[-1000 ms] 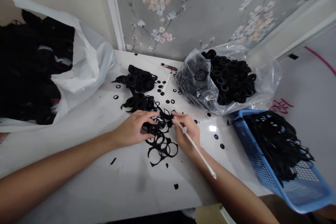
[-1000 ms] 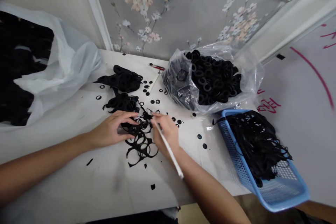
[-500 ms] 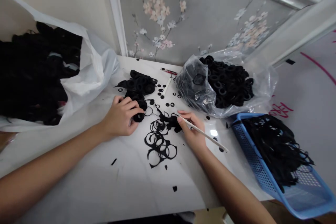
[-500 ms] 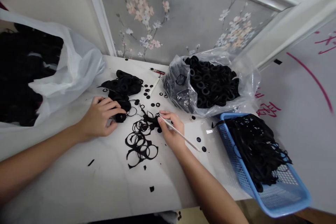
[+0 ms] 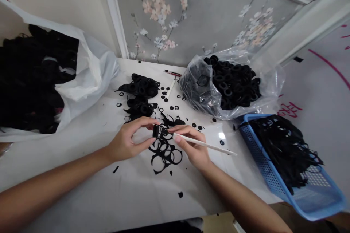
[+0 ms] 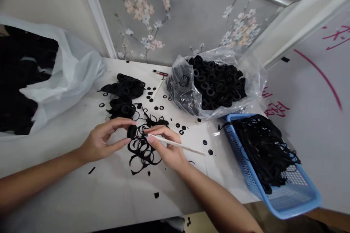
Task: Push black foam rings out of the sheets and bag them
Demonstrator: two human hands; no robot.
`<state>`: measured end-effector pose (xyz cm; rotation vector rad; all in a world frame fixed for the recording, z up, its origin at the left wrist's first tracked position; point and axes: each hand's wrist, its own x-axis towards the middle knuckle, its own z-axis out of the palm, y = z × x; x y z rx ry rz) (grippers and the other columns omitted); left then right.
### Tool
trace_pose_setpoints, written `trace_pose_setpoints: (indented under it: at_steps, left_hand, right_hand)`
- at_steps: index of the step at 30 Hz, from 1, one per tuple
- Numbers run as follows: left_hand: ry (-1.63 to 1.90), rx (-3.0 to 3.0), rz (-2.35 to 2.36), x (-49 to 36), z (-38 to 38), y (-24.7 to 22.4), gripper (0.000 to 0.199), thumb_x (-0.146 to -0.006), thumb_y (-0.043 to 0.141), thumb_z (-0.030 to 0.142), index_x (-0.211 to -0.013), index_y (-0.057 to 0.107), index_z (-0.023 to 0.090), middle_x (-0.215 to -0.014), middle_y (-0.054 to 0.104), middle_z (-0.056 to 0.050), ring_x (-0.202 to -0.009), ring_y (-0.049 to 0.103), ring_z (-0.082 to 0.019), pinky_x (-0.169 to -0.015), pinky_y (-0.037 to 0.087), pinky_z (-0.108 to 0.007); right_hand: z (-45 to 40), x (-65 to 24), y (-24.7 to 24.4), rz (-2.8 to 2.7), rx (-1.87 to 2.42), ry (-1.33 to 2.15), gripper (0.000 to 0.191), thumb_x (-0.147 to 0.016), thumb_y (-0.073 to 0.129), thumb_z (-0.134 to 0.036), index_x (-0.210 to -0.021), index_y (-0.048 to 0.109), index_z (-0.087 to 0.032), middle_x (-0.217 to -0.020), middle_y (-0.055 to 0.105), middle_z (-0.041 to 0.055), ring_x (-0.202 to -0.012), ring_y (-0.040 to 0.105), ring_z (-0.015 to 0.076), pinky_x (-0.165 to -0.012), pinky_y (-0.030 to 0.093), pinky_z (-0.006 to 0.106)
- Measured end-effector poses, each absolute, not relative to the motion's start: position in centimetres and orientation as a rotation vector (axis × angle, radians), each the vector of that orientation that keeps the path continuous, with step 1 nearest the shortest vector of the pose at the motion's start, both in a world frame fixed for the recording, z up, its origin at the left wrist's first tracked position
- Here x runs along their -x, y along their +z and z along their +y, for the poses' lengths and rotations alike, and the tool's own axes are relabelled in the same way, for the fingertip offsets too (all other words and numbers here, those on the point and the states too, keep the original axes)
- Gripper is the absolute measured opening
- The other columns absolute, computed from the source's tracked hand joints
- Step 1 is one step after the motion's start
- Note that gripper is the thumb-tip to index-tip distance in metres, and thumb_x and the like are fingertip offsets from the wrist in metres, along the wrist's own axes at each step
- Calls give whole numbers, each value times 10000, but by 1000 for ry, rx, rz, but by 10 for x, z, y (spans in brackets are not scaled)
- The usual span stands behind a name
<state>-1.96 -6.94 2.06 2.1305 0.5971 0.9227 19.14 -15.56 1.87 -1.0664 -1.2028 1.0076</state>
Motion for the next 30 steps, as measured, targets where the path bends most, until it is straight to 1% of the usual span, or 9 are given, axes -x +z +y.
trace_pose_setpoints:
  at_steps: [2,5,7,10,12,16,23,30]
  left_hand:
    - [894,-1952,608,17,-77,18,410,-838,632,139,-1231,540,209,-1126,638,-83,-979,654,-165,-863,569,-285]
    - [844,-1818,564,14,-81,12,469,-827,619,104,-1266,504,221,-1064,605,-66,-940,664,-154,-841,582,-262]
    - [854,-1806,517,13,-81,9,500,-817,627,86,-1276,501,239,-1036,580,-49,-948,650,-146,-877,575,-266]
    - [894,-1829,477,13,-80,4,491,-805,646,68,-1244,527,251,-1043,562,-41,-989,622,-142,-966,544,-302]
    - [906,-1841,462,13,-79,3,492,-797,655,65,-1237,535,251,-1052,562,-41,-982,622,-139,-980,539,-308]
    - [920,-1859,450,14,-78,0,539,-780,665,53,-1259,532,262,-1056,576,-32,-989,625,-134,-994,526,-282]
    - [919,-1888,430,14,-77,-2,563,-772,667,42,-1269,521,261,-1056,576,-26,-986,616,-112,-993,509,-237]
    - [940,-1929,420,13,-77,-1,528,-776,677,67,-1251,526,240,-1044,582,-41,-962,622,-124,-956,534,-262]
  right_hand:
    - [-159,-189,22,-1144,1035,1090,54,-839,696,-236,-872,699,-279,-1012,746,16,-1027,683,209,-928,539,404]
    - [-161,-188,23,-1113,1031,1154,74,-842,694,-222,-879,705,-285,-1051,743,7,-1049,682,203,-935,544,397]
    - [-161,-188,23,-1154,1045,1130,87,-842,694,-217,-893,713,-285,-1078,735,16,-1068,674,206,-957,534,409]
    - [-161,-188,22,-1283,1085,1032,102,-827,710,-207,-901,733,-273,-1095,729,41,-1078,666,216,-980,518,428]
    - [-161,-187,22,-1360,1097,972,114,-816,721,-193,-905,744,-260,-1091,730,58,-1076,667,220,-978,515,426]
    - [-161,-185,21,-1413,1096,929,130,-806,729,-171,-915,752,-238,-1101,727,80,-1061,675,218,-955,526,397]
    - [-160,-185,21,-1418,1085,915,137,-804,728,-153,-914,756,-230,-1068,733,89,-1047,680,210,-945,529,378]
    - [-160,-185,19,-1456,1095,861,107,-813,723,-176,-908,749,-215,-1048,727,97,-1023,687,208,-916,547,372]
